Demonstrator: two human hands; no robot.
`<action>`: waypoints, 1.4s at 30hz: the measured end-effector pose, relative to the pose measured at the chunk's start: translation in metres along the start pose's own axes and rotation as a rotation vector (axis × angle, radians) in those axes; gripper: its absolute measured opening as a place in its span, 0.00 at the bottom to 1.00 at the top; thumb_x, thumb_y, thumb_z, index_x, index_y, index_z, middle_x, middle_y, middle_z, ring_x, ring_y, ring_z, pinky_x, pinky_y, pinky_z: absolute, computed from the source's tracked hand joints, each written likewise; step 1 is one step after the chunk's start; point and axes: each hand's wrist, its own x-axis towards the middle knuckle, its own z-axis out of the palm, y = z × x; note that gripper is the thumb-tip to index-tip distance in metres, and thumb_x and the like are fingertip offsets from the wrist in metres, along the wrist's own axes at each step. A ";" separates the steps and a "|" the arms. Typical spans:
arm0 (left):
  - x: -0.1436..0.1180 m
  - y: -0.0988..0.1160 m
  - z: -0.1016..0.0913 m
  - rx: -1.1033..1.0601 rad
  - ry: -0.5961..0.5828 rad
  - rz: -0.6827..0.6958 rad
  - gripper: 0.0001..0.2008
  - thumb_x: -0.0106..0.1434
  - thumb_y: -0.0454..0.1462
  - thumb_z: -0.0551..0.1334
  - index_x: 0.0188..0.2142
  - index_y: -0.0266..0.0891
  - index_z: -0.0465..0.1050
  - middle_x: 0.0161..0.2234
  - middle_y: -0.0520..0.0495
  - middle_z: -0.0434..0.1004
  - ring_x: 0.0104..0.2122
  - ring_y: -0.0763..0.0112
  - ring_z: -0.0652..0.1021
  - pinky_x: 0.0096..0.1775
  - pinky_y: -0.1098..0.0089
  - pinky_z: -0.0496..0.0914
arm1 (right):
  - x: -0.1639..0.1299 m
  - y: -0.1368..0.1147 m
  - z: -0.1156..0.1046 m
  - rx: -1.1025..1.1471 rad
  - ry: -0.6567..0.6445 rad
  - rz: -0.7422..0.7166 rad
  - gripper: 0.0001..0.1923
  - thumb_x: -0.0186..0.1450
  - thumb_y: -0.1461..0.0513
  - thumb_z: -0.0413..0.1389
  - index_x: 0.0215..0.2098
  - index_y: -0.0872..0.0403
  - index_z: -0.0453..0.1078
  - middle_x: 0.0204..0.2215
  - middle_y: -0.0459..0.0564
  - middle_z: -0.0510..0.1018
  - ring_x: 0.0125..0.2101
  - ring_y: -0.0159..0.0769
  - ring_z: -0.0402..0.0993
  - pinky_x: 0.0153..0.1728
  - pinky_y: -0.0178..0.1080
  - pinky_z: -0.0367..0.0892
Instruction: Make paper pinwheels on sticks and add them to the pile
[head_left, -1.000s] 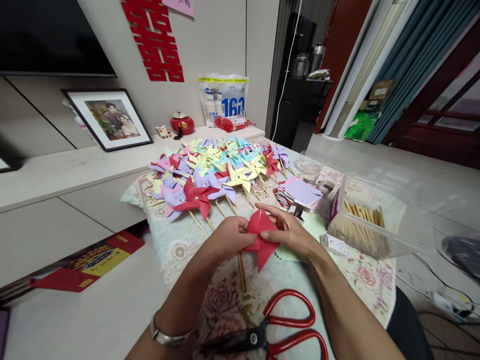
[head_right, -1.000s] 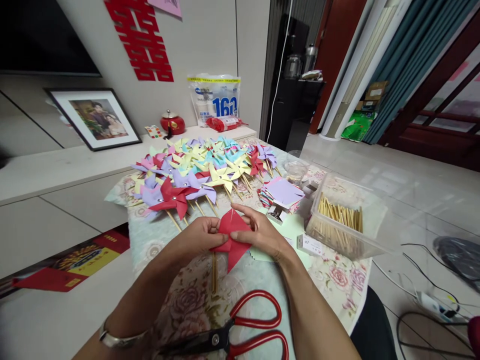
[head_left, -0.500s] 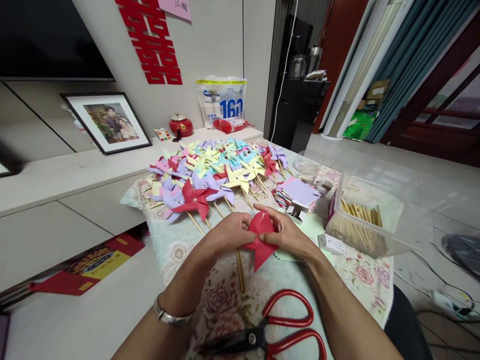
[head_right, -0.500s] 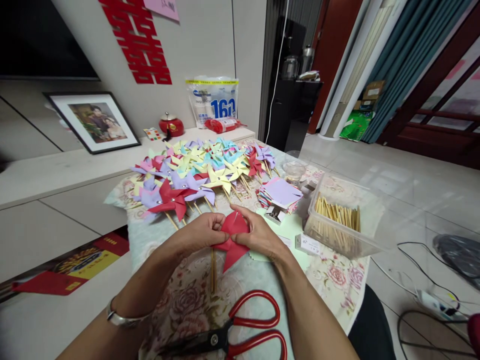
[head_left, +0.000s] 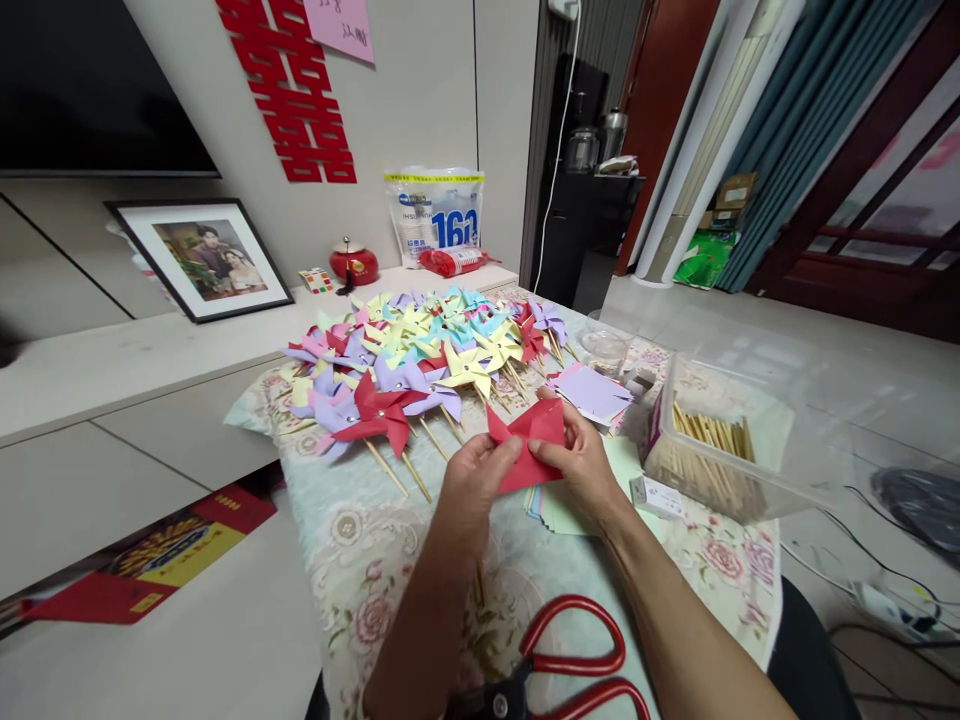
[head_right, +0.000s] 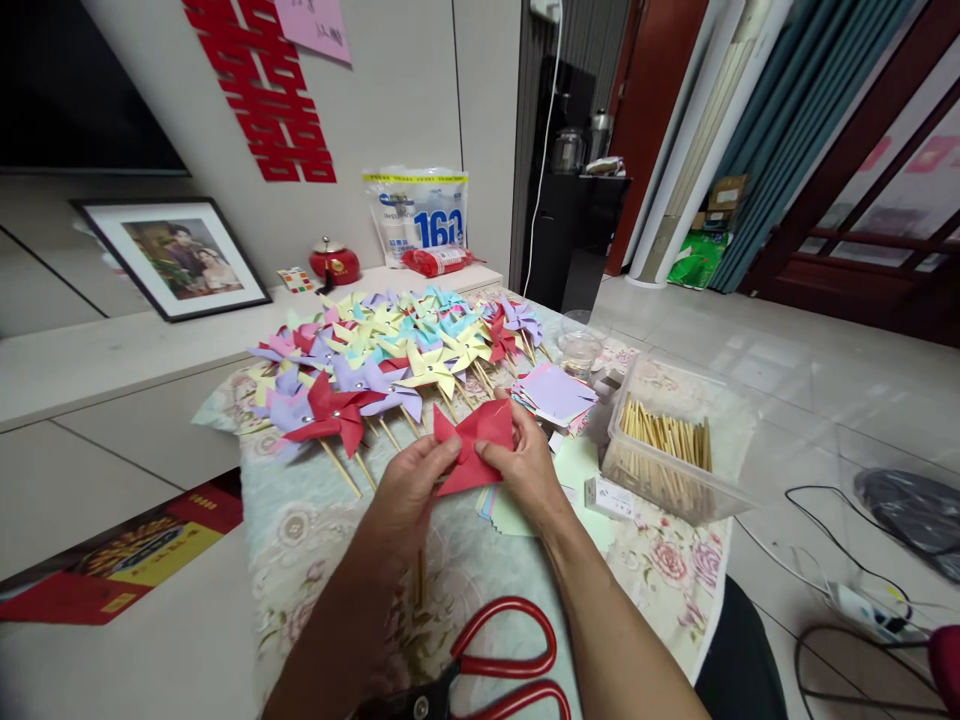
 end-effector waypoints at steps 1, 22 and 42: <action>0.000 -0.006 0.004 -0.036 0.018 0.026 0.21 0.46 0.45 0.76 0.36 0.35 0.79 0.29 0.47 0.83 0.30 0.66 0.81 0.39 0.67 0.74 | 0.000 0.001 0.001 -0.007 0.003 -0.010 0.43 0.50 0.61 0.66 0.64 0.53 0.61 0.45 0.49 0.78 0.41 0.40 0.75 0.42 0.39 0.68; -0.002 -0.005 -0.017 -0.154 0.178 0.024 0.15 0.43 0.39 0.76 0.30 0.35 0.78 0.23 0.50 0.81 0.26 0.66 0.80 0.33 0.68 0.74 | 0.001 0.003 -0.008 -0.088 -0.017 -0.127 0.22 0.56 0.57 0.68 0.48 0.51 0.76 0.37 0.48 0.79 0.35 0.36 0.74 0.41 0.41 0.69; -0.026 0.019 -0.014 0.221 0.227 0.170 0.06 0.54 0.37 0.66 0.24 0.39 0.73 0.23 0.52 0.75 0.25 0.70 0.73 0.30 0.71 0.69 | -0.006 -0.004 -0.006 -0.551 -0.420 -0.393 0.09 0.68 0.54 0.60 0.38 0.49 0.80 0.33 0.50 0.77 0.35 0.39 0.73 0.39 0.42 0.66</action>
